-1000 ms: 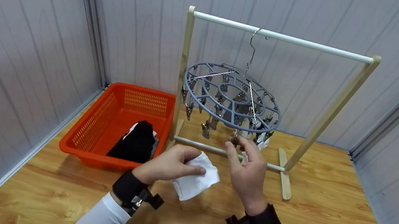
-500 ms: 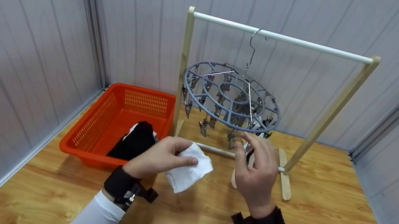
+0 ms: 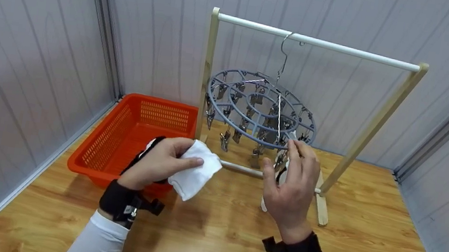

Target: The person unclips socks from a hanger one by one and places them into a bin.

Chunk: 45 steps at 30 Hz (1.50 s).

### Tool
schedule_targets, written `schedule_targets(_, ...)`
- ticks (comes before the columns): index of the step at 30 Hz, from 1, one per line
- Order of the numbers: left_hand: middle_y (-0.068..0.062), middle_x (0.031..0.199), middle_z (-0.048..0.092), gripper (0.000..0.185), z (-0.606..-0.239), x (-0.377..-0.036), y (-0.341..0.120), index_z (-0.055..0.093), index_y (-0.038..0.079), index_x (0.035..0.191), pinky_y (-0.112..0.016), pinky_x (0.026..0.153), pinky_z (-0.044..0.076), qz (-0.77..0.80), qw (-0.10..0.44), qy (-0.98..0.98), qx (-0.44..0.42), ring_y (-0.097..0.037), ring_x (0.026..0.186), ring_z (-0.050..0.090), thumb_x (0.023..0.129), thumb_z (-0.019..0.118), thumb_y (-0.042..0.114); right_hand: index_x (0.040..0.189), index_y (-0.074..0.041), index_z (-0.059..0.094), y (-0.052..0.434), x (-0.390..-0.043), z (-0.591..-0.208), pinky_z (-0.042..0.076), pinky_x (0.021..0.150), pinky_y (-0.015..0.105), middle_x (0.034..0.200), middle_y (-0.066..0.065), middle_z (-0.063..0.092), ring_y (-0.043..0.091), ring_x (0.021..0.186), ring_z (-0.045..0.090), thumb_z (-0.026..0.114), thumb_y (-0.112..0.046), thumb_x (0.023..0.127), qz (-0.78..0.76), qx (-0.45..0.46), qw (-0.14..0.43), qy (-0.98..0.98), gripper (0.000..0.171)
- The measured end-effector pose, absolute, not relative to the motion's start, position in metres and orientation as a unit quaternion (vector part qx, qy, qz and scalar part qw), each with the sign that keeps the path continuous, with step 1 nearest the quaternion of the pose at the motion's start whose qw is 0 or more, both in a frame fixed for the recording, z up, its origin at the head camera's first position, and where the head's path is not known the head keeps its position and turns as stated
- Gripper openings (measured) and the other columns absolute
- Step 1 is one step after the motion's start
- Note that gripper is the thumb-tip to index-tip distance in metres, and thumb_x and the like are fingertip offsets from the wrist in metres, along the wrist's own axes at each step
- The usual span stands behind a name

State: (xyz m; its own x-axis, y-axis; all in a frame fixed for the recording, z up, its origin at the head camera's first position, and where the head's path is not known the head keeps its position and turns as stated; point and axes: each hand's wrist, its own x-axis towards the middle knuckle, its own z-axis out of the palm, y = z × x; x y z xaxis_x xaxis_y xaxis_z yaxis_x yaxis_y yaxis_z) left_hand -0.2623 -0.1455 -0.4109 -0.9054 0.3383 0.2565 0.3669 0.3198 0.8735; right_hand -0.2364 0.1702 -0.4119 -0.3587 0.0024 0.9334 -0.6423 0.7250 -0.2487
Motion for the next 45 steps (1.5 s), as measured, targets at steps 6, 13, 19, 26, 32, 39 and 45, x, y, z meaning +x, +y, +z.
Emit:
schedule_targets(6, -0.013, 0.123, 0.075, 0.048, -0.412, -0.27, -0.162, 0.069, 0.006, 0.144, -0.036, 0.078, 0.063, -0.555, 0.026, -0.815, -0.165, -0.028, 0.097, 0.071, 0.102, 0.084, 0.023, 0.153, 0.009, 0.058, 0.171, -0.239, -0.413, 0.033, 0.121, 0.06, 0.15, 0.027, 0.056, 0.045, 0.143, 0.049, 0.07, -0.038, 0.105, 0.28, 0.196, 0.501, -0.795, 0.068)
schedule_targets(13, -0.023, 0.134, 0.072, 0.06, -0.414, -0.28, -0.182, 0.056, 0.009, 0.162, -0.034, 0.077, 0.063, -0.554, 0.057, -0.825, -0.096, -0.028, 0.101, 0.073, 0.106, 0.078, 0.017, 0.15, 0.007, 0.061, 0.17, -0.238, -0.415, 0.033, 0.121, 0.062, 0.152, 0.025, 0.056, 0.044, 0.144, 0.049, 0.071, -0.041, 0.106, 0.266, 0.193, 0.487, -0.809, 0.066)
schedule_targets(19, -0.025, 0.127, 0.072, 0.058, -0.42, -0.284, -0.195, 0.054, 0.009, 0.164, -0.031, 0.075, 0.061, -0.561, 0.085, -0.822, -0.052, -0.029, 0.101, 0.071, 0.109, 0.071, 0.017, 0.151, 0.007, 0.061, 0.17, -0.237, -0.417, 0.033, 0.119, 0.062, 0.15, 0.027, 0.057, 0.046, 0.143, 0.049, 0.074, -0.035, 0.105, 0.263, 0.196, 0.482, -0.812, 0.063)
schedule_targets(26, -0.025, 0.148, 0.064, 0.051, -0.43, -0.291, -0.192, 0.053, 0.009, 0.164, -0.037, 0.086, 0.058, -0.545, 0.069, -0.835, -0.028, -0.033, 0.114, 0.066, 0.114, 0.06, 0.015, 0.152, 0.006, 0.061, 0.17, -0.235, -0.418, 0.034, 0.118, 0.062, 0.147, 0.027, 0.057, 0.046, 0.141, 0.05, 0.073, -0.033, 0.106, 0.267, 0.198, 0.476, -0.814, 0.061)
schedule_targets(32, -0.022, 0.158, 0.057, 0.048, -0.436, -0.294, -0.188, 0.051, 0.014, 0.166, -0.044, 0.092, 0.058, -0.541, 0.04, -0.84, -0.026, -0.035, 0.118, 0.064, 0.118, 0.053, 0.018, 0.152, 0.006, 0.061, 0.17, -0.235, -0.417, 0.034, 0.117, 0.061, 0.147, 0.027, 0.057, 0.045, 0.14, 0.05, 0.071, -0.036, 0.108, 0.268, 0.2, 0.476, -0.814, 0.062)
schedule_targets(39, -0.026, 0.162, 0.055, 0.053, -0.441, -0.297, -0.195, 0.046, 0.006, 0.168, -0.06, 0.117, 0.046, -0.43, 0.042, -0.901, -0.034, -0.042, 0.141, 0.058, 0.116, 0.055, 0.016, 0.153, 0.006, 0.06, 0.169, -0.234, -0.416, 0.034, 0.121, 0.059, 0.149, 0.027, 0.056, 0.044, 0.142, 0.05, 0.069, -0.038, 0.111, 0.266, 0.206, 0.471, -0.815, 0.062)
schedule_targets(45, -0.028, 0.156, 0.06, 0.054, -0.441, -0.295, -0.204, 0.052, -0.001, 0.16, -0.065, 0.117, 0.045, -0.327, 0.04, -0.944, -0.009, -0.048, 0.139, 0.059, 0.11, 0.058, 0.017, 0.15, 0.008, 0.061, 0.169, -0.235, -0.416, 0.035, 0.119, 0.061, 0.148, 0.029, 0.057, 0.045, 0.14, 0.051, 0.072, -0.036, 0.107, 0.269, 0.208, 0.474, -0.812, 0.062)
